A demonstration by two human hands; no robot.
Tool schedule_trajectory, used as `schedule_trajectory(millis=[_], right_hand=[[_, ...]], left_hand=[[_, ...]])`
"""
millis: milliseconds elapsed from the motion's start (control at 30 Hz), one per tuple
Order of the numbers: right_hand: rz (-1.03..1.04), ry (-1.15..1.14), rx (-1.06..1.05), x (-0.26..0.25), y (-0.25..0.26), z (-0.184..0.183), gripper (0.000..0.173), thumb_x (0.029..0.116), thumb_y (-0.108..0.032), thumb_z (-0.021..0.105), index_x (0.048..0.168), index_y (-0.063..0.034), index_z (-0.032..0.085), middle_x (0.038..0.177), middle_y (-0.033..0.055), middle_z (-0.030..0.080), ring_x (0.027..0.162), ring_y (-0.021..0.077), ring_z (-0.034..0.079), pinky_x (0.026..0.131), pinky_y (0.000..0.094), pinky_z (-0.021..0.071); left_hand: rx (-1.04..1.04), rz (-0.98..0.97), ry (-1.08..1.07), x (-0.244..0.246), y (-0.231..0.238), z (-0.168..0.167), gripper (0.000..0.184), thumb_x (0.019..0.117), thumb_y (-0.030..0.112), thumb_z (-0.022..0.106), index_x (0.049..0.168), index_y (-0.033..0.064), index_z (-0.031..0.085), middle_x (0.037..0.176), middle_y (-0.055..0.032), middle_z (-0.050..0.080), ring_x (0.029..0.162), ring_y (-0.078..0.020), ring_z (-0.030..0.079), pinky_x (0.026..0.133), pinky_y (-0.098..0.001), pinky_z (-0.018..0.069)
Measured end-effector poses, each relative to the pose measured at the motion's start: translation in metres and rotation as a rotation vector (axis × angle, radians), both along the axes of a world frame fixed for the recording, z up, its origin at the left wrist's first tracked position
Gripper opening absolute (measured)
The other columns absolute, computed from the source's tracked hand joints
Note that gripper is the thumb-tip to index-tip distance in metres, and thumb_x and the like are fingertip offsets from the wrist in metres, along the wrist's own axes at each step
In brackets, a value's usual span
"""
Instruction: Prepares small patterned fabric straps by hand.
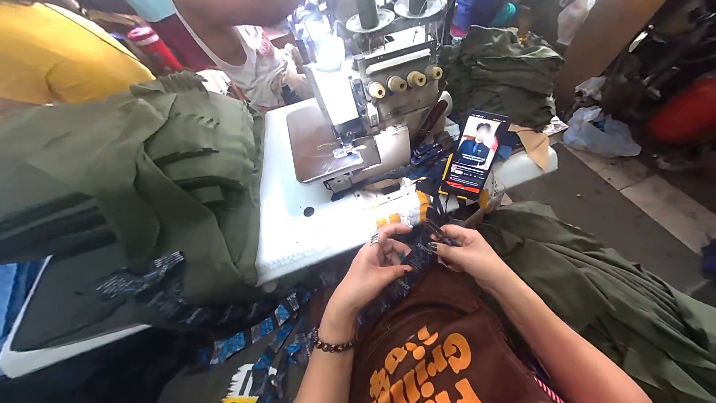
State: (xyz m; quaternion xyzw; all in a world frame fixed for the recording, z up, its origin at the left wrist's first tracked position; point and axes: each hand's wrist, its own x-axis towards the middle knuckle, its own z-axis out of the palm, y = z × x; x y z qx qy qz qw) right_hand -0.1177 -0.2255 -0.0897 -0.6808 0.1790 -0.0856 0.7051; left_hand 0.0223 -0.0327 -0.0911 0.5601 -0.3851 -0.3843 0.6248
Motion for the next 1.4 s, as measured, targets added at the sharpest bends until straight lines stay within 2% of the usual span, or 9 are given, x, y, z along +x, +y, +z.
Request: schedule_trajectory(millis=[100, 133, 200, 267, 367, 500, 600, 767, 1400], right_hand=[[-0.021, 0.028, 0.034, 0.007, 0.002, -0.007, 0.011, 0.0911, -0.012, 0.069, 0.1, -0.0063, 0.068, 0.076, -0.0066, 0.061, 0.054, -0.0021, 0.046, 0.048, 0.0146, 0.0383], [-0.026, 0.03, 0.035, 0.009, 0.003, -0.009, 0.011, 0.0916, -0.012, 0.069, 0.101, -0.0062, 0.068, 0.075, -0.0067, 0.06, 0.054, -0.002, 0.047, 0.048, 0.0147, 0.0384], [0.003, 0.026, -0.02, 0.012, 0.001, -0.017, 0.019, 0.0963, -0.018, 0.066, 0.109, -0.0049, 0.066, 0.078, -0.006, 0.061, 0.058, -0.0013, 0.05, 0.052, 0.0159, 0.0418], [0.109, 0.063, -0.103, 0.009, -0.006, -0.028, 0.031, 0.1042, -0.026, 0.052, 0.123, -0.0027, 0.06, 0.08, -0.004, 0.058, 0.062, 0.0016, 0.05, 0.057, 0.0197, 0.044], [0.21, 0.113, -0.082, -0.003, -0.007, -0.043, 0.038, 0.1089, -0.029, 0.038, 0.122, -0.0041, 0.062, 0.072, -0.0056, 0.055, 0.056, 0.0016, 0.047, 0.051, 0.0176, 0.0393], [0.246, 0.181, 0.085, -0.015, 0.004, -0.047, 0.026, 0.1068, -0.022, 0.046, 0.113, -0.0048, 0.066, 0.066, -0.0084, 0.056, 0.051, -0.0019, 0.046, 0.047, 0.0141, 0.0374], [0.253, 0.17, 0.149, -0.014, 0.012, -0.046, 0.025, 0.1064, -0.021, 0.047, 0.111, -0.0053, 0.066, 0.066, -0.0091, 0.057, 0.05, -0.0028, 0.046, 0.046, 0.0131, 0.0366], [0.252, 0.158, 0.156, -0.003, 0.018, -0.045, 0.024, 0.1066, -0.02, 0.049, 0.109, -0.005, 0.067, 0.065, -0.0085, 0.057, 0.05, -0.002, 0.046, 0.047, 0.0137, 0.0365], [0.211, 0.111, 0.163, 0.004, 0.027, -0.047, 0.019, 0.1052, -0.018, 0.054, 0.103, -0.0049, 0.068, 0.064, -0.0081, 0.056, 0.051, -0.0013, 0.046, 0.048, 0.0139, 0.0377]], left_hand=[[0.049, 0.047, -0.157, -0.004, 0.006, -0.012, 0.027, 0.0852, -0.005, 0.071, 0.112, 0.0011, 0.071, 0.111, -0.0024, 0.07, 0.084, -0.0034, 0.063, 0.075, -0.0208, 0.0544], [0.076, 0.073, -0.195, -0.004, 0.006, -0.015, 0.023, 0.0859, -0.005, 0.07, 0.107, 0.0021, 0.074, 0.113, -0.0038, 0.071, 0.091, -0.0047, 0.065, 0.08, -0.022, 0.056], [0.118, 0.129, -0.182, -0.002, 0.007, -0.018, 0.028, 0.0855, -0.007, 0.07, 0.112, 0.0024, 0.074, 0.119, -0.0065, 0.07, 0.101, -0.0094, 0.067, 0.088, -0.0261, 0.0576], [0.116, 0.159, -0.123, 0.002, 0.009, -0.021, 0.042, 0.0832, -0.01, 0.071, 0.124, 0.0014, 0.07, 0.131, -0.0097, 0.066, 0.111, -0.0155, 0.067, 0.093, -0.0315, 0.0579], [0.128, 0.169, -0.084, 0.008, 0.013, -0.025, 0.055, 0.0807, -0.01, 0.073, 0.133, 0.0034, 0.066, 0.137, -0.0091, 0.063, 0.112, -0.0167, 0.066, 0.094, -0.0329, 0.0573], [0.17, 0.151, -0.023, 0.008, 0.013, -0.027, 0.06, 0.0794, -0.008, 0.076, 0.137, 0.0043, 0.063, 0.138, -0.0082, 0.062, 0.104, -0.0144, 0.067, 0.089, -0.0308, 0.0584], [0.212, 0.141, -0.034, 0.006, 0.014, -0.028, 0.063, 0.0789, -0.006, 0.077, 0.138, 0.008, 0.063, 0.14, -0.0058, 0.06, 0.107, -0.0126, 0.065, 0.09, -0.0294, 0.0573], [0.227, 0.106, -0.04, 0.004, 0.014, -0.028, 0.065, 0.0787, -0.008, 0.077, 0.139, 0.0083, 0.062, 0.142, -0.0055, 0.058, 0.115, -0.0143, 0.064, 0.094, -0.0316, 0.0576], [0.202, 0.093, -0.04, 0.002, 0.013, -0.03, 0.065, 0.077, -0.011, 0.077, 0.138, 0.0072, 0.063, 0.14, -0.0058, 0.058, 0.111, -0.0127, 0.065, 0.091, -0.0297, 0.0581]])
